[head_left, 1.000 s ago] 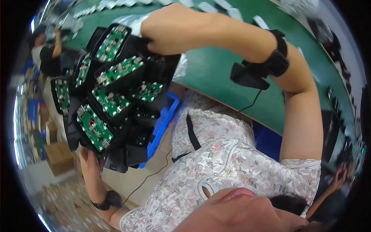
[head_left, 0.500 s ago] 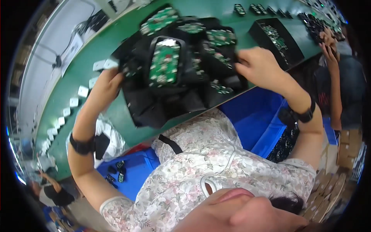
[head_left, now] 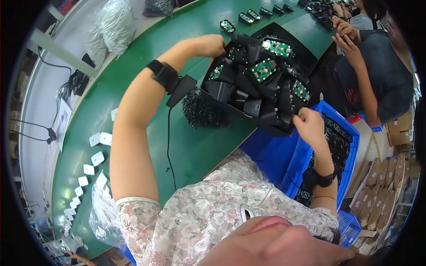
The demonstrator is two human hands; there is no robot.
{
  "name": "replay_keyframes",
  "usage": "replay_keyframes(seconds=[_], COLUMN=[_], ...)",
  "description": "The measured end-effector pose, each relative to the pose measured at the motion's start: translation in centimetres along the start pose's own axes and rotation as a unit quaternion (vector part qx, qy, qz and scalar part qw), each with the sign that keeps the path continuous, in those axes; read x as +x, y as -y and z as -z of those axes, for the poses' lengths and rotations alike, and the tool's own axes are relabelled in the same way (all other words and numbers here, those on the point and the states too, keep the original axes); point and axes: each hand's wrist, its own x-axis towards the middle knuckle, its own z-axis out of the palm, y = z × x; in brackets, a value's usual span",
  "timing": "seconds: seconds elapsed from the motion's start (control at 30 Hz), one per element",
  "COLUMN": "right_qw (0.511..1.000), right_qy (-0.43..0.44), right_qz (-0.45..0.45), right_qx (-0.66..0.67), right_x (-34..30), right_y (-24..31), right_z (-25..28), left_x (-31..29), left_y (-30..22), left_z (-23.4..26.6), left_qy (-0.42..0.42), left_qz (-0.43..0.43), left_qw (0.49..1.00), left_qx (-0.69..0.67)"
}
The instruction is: Assembling electronic circuit boards into plastic housings on a production line.
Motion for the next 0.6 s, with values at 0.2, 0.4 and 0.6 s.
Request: replay_keyframes(seconds=[0.2,0.4,0.6], right_qw=[0.999,0.998,0.998], right_qy=[0.024,0.015,-0.025], right_qz=[-0.042,-0.057,-0.056], right_qx=[-0.005,0.017,0.012], right_x=[0.4,0.9,0.7], right_y=[0.2,0.0,-0.5], right_z=[-2.1,-4.2,-5.0], left_x=[4.5,5.9,6.8], left_y=[2.7,4.0,4.2], left_z=[-2.5,-2.9,-3.5], left_qy=[0.083,0.081,0.023], left_qz=[0.03,0.034,0.021], left_qw=[0.996,0.996,0.999], left_qx=[0.024,0.009,-0.006])
